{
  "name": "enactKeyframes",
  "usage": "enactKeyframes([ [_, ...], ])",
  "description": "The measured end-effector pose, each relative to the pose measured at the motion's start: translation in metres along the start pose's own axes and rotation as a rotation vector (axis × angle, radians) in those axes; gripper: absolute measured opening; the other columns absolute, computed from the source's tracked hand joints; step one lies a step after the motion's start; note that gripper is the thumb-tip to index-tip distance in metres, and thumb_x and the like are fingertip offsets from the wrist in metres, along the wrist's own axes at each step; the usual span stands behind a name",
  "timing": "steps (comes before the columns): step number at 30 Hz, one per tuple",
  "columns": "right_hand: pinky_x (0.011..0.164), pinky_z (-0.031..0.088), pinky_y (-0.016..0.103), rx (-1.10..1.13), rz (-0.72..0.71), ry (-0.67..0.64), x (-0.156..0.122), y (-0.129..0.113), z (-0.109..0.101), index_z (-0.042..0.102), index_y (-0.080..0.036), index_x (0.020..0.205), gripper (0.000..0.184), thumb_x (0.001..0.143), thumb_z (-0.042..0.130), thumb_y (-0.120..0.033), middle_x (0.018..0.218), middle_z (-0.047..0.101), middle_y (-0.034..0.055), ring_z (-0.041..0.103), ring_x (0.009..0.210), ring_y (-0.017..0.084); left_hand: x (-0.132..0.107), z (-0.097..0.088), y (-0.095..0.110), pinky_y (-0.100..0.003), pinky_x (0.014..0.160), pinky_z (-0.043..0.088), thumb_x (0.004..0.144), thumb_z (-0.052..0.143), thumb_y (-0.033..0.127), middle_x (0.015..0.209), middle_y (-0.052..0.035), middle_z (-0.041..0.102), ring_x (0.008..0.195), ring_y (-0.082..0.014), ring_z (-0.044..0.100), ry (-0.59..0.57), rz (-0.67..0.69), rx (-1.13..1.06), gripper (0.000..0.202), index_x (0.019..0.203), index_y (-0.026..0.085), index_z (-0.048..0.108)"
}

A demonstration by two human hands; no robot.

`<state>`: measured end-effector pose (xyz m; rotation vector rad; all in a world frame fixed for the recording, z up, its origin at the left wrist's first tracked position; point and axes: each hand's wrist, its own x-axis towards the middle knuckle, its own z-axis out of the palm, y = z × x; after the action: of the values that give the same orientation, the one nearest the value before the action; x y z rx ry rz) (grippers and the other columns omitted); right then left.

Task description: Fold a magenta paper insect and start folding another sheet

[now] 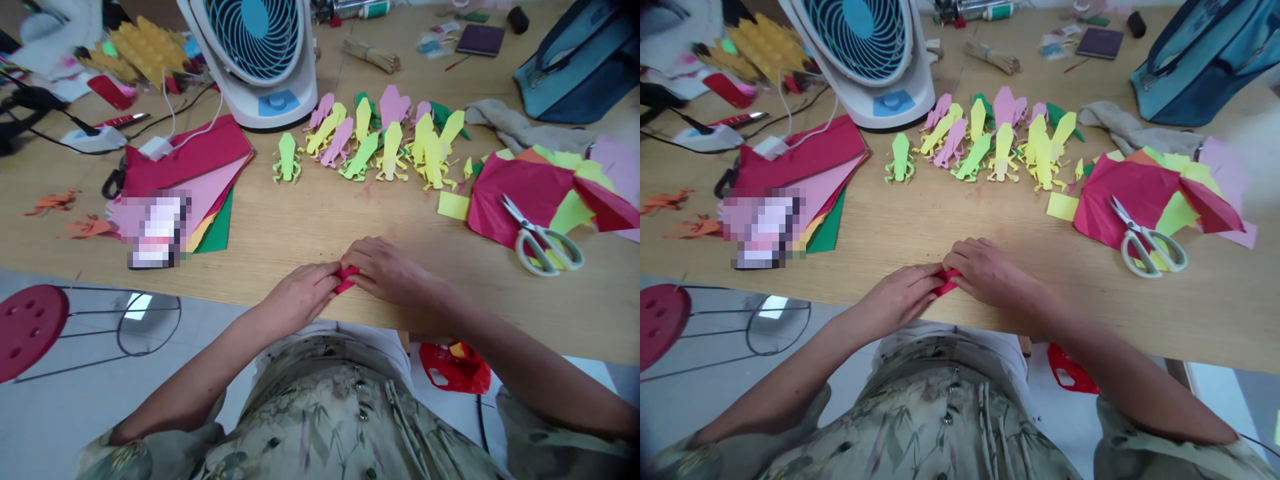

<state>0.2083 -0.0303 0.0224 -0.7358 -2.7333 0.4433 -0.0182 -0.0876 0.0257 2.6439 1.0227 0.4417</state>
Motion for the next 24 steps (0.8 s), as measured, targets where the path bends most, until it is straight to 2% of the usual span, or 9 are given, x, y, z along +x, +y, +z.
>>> enactKeyframes([
  [2,0.083,0.039,0.034,-0.011,0.011,-0.011,-0.002,-0.001,0.0,0.064,-0.016,0.098,0.013,0.099,0.053,-0.023,0.099,0.064,0.0103,0.056,0.093,0.022,-0.003,0.003,0.004,-0.041,0.097,0.054,0.101,0.048,0.037,0.128,-0.0154,0.065,0.113,-0.0254,0.064,0.009,-0.009,0.059,0.033,0.119,0.013,0.062],
  [4,0.082,0.038,0.034,-0.031,0.033,-0.032,-0.005,-0.006,-0.001,0.064,-0.016,0.096,0.012,0.098,0.054,-0.022,0.099,0.063,0.0103,0.056,0.092,0.022,-0.004,0.006,0.006,-0.043,0.097,0.054,0.1,0.051,0.04,0.125,-0.0155,0.066,0.114,-0.0273,0.063,0.016,0.009,0.127,0.036,0.12,0.012,0.062],
  [8,0.08,0.039,0.034,-0.037,0.106,-0.075,-0.016,-0.021,-0.005,0.063,-0.016,0.094,0.009,0.097,0.056,-0.019,0.099,0.062,0.01,0.056,0.089,0.022,-0.006,0.009,0.001,-0.04,0.097,0.053,0.104,0.039,0.021,0.121,-0.0124,0.069,0.118,-0.0241,0.061,0.043,0.114,0.211,0.028,0.118,0.014,0.062],
  [12,0.083,0.042,0.036,-0.02,0.144,-0.043,-0.029,-0.031,-0.003,0.063,-0.016,0.101,0.009,0.098,0.055,-0.021,0.102,0.062,0.0107,0.057,0.093,0.023,-0.009,0.012,-0.005,-0.038,0.095,0.053,0.104,0.036,0.018,0.122,-0.012,0.07,0.113,-0.0223,0.063,0.1,0.157,0.204,0.03,0.115,0.014,0.063],
  [17,0.082,0.042,0.037,-0.141,0.014,0.055,-0.032,-0.029,0.004,0.064,-0.015,0.106,0.017,0.102,0.05,-0.023,0.107,0.065,0.0123,0.056,0.097,0.024,-0.01,0.019,-0.005,-0.037,0.095,0.054,0.101,0.047,0.019,0.121,-0.0112,0.071,0.111,-0.0218,0.064,0.13,0.091,0.13,0.022,0.115,0.014,0.063],
  [20,0.079,0.041,0.037,-0.224,-0.08,0.043,-0.027,-0.027,0.002,0.065,-0.014,0.107,0.02,0.103,0.046,-0.017,0.104,0.067,0.0123,0.056,0.093,0.023,-0.008,0.018,-0.006,-0.035,0.092,0.055,0.1,0.051,0.018,0.118,-0.01,0.072,0.108,-0.0207,0.065,0.151,0.054,0.046,0.017,0.11,0.015,0.064],
  [24,0.075,0.039,0.037,-0.288,-0.176,0.028,-0.025,-0.029,-0.001,0.066,-0.012,0.11,0.026,0.102,0.041,-0.011,0.098,0.069,0.0114,0.056,0.087,0.022,-0.006,0.014,-0.007,-0.036,0.096,0.054,0.099,0.052,0.017,0.12,-0.0099,0.072,0.11,-0.0195,0.065,0.168,0.029,-0.043,0.017,0.11,0.016,0.064],
])
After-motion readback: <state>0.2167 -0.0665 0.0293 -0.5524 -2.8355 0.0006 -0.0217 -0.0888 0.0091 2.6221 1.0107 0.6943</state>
